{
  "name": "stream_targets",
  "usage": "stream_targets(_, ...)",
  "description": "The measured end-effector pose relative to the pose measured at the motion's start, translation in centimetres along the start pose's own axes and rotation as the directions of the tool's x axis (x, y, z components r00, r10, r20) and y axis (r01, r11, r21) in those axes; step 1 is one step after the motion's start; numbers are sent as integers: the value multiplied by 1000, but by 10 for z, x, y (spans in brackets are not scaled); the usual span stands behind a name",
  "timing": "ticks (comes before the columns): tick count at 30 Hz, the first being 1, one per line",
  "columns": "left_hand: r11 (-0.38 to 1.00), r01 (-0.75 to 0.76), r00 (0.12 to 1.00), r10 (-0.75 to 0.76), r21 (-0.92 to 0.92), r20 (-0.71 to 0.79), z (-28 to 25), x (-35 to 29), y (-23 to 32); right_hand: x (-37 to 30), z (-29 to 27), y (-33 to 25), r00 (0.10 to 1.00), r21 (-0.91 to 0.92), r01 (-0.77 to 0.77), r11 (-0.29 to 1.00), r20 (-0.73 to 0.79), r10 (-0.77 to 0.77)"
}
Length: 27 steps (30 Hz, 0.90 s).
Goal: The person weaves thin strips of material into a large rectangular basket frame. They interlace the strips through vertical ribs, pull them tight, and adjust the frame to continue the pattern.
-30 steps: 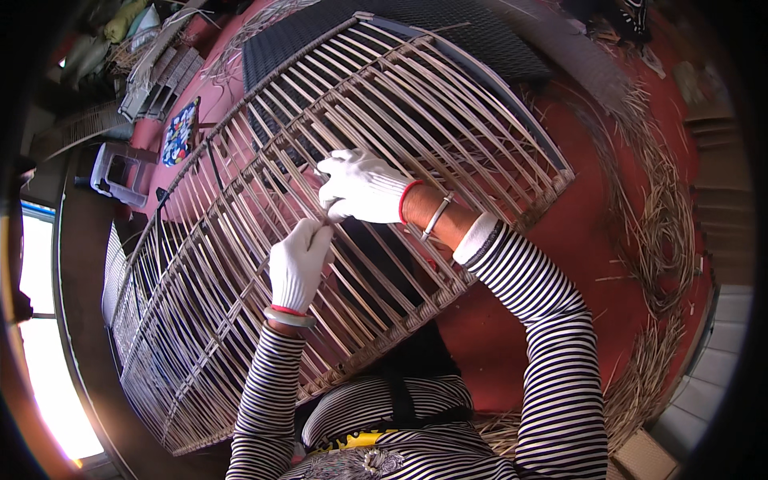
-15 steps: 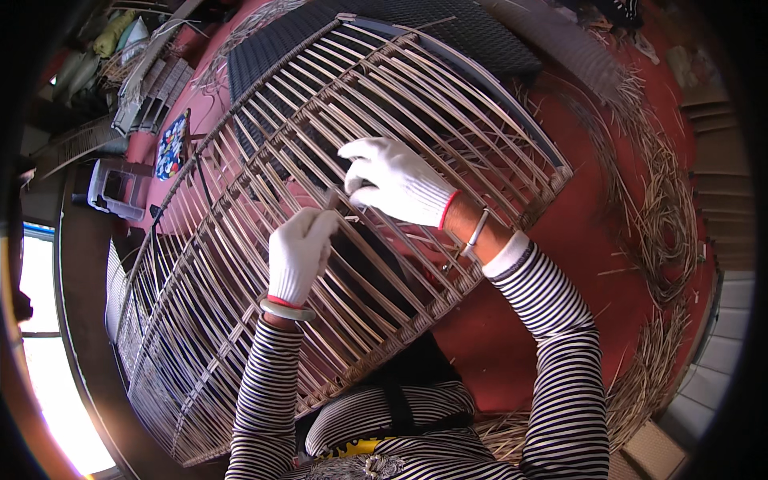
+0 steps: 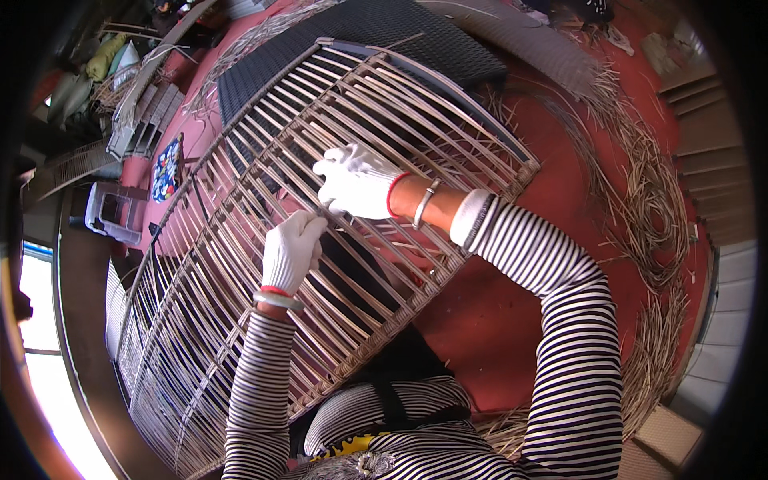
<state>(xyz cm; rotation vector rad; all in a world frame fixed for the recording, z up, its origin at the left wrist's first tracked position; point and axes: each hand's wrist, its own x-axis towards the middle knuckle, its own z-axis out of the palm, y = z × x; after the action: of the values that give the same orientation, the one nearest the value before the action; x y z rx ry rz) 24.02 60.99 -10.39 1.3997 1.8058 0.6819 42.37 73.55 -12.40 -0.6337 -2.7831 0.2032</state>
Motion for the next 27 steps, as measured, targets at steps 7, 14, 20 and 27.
stream_targets(7,948,-239,961,262,211,-86,-9,5,28,-40,-41,8,918,-189,5,982,-389,-80)
stream_targets(14,940,166,986,-148,-297,81,9,29,36,-32,-19,29,920,-220,-180,959,-382,85)
stream_targets(20,896,210,973,-229,-392,-3,24,44,19,-15,40,28,927,-134,-231,964,-331,176)
stream_targets(27,957,108,990,-80,-270,115,19,48,19,-2,35,43,977,-21,-197,980,-86,194)
